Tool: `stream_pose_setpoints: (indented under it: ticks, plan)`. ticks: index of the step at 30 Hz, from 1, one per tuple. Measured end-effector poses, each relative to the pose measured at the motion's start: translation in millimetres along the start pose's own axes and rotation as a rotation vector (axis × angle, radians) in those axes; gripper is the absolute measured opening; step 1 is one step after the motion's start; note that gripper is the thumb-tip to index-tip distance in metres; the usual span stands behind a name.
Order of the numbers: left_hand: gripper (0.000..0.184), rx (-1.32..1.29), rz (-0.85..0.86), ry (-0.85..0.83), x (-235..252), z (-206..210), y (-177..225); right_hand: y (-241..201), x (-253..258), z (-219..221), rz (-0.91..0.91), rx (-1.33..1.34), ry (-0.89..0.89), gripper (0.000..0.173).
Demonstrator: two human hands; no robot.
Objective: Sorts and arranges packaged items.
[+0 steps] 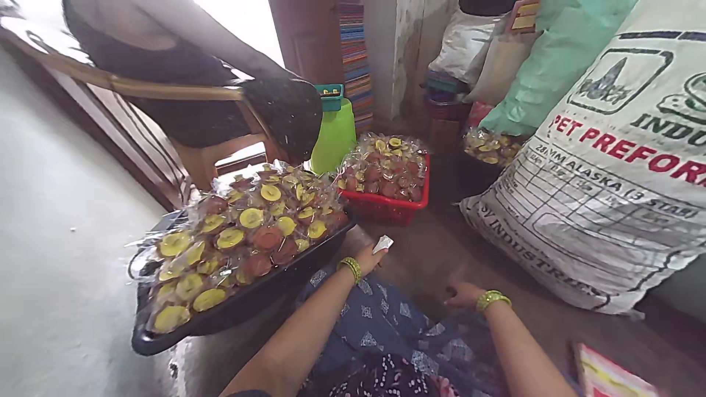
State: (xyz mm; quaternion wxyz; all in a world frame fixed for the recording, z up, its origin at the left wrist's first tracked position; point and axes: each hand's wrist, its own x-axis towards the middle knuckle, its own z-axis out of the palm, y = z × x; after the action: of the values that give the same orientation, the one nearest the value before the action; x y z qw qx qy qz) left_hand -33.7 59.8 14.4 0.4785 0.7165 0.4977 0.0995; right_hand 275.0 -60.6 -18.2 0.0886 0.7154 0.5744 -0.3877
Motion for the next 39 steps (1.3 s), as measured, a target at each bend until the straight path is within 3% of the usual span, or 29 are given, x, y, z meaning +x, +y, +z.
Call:
stream_pose_setpoints:
  ticks: [7,19,39]
  plan:
    - [0.058,-0.039,0.026,0.012,-0.2,1.1,-2.3,0.1,3.7,1.3,0.006,-0.041,-0.017,0.065]
    - [0.052,-0.269,-0.010,0.221,-0.3,-1.0,-2.1,1.9,6.3,1.4,-0.007,-0.030,-0.021,0.065]
    - [0.049,-0.331,-0.048,0.199,1.8,-0.8,-2.6,2.5,5.5,1.9,0.020,0.006,-0.016,0.065]
